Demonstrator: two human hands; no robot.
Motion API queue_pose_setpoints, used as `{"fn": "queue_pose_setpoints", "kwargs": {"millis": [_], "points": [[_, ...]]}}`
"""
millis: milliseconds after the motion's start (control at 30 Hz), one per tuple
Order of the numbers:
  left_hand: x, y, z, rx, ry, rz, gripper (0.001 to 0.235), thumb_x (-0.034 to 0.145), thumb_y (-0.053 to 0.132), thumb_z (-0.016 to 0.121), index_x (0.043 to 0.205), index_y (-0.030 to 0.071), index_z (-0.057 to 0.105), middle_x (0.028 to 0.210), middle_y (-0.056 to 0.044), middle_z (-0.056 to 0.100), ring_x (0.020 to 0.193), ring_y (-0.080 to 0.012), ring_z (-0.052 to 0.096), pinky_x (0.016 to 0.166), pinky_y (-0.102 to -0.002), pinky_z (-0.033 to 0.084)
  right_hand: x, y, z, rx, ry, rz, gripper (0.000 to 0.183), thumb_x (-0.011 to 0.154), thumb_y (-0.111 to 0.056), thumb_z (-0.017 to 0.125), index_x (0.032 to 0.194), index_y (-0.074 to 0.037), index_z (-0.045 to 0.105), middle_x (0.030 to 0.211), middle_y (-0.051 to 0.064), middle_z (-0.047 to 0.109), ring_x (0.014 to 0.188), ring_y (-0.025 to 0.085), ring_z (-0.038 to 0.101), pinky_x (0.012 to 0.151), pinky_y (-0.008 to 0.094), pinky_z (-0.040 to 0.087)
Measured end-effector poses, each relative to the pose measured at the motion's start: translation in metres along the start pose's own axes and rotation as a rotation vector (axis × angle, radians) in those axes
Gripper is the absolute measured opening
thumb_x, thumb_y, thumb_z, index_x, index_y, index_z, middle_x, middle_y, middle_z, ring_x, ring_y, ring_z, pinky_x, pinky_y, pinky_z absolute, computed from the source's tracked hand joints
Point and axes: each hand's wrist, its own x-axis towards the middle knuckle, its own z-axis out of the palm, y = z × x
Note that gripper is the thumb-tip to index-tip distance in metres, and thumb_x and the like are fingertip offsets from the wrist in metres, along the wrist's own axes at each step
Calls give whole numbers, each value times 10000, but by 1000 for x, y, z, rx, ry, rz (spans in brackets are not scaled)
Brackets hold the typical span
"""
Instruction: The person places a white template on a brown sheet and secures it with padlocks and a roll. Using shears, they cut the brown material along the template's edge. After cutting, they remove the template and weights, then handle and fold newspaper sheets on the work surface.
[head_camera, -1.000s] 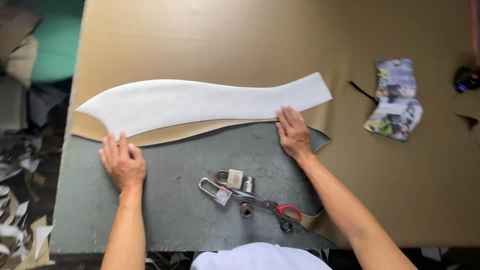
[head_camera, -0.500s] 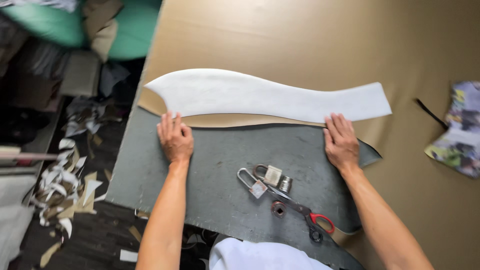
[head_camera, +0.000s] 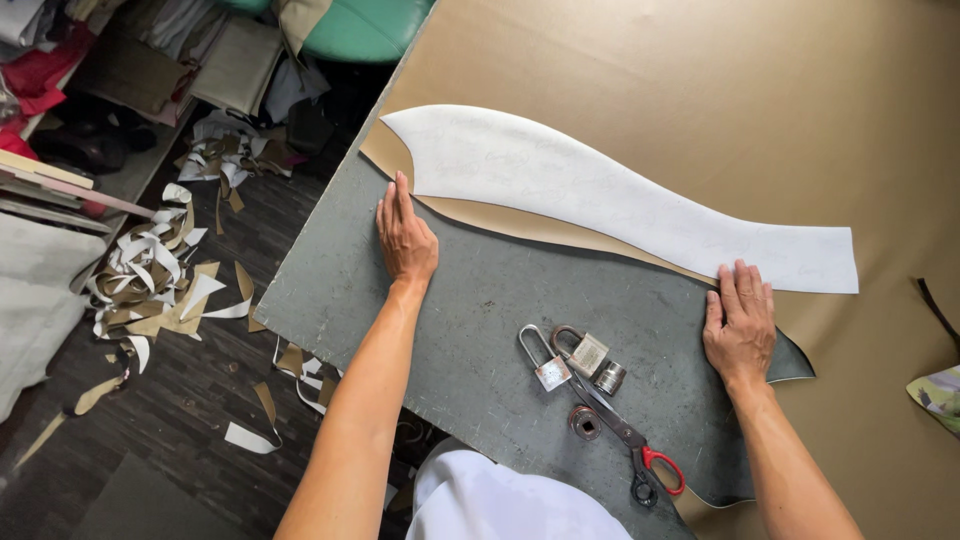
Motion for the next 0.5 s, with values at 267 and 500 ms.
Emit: {"fn": "queue_pose_setpoints", "kwargs": {"millis": [267,500], "points": [[3,-4,5,114,-91,190,491,972,83,537,1459,83,598,1590,-137,475,1504,-322,383,1249,-506,237,-1,5,6,11,4,16,405,1052,-135,604,1437,-11,625,1524,173,580,1448,348,518,1244,489,361],[2,-3,3,64,-118,154,517,988,68,515,1502,65,571,1623,-134,456,1524,-319,360,1269,-493,221,-1,5,3,27,62,75,407,1041,-134,613,1416,24,631,1488,188,592,1415,348,526,1222,486,359]]}}
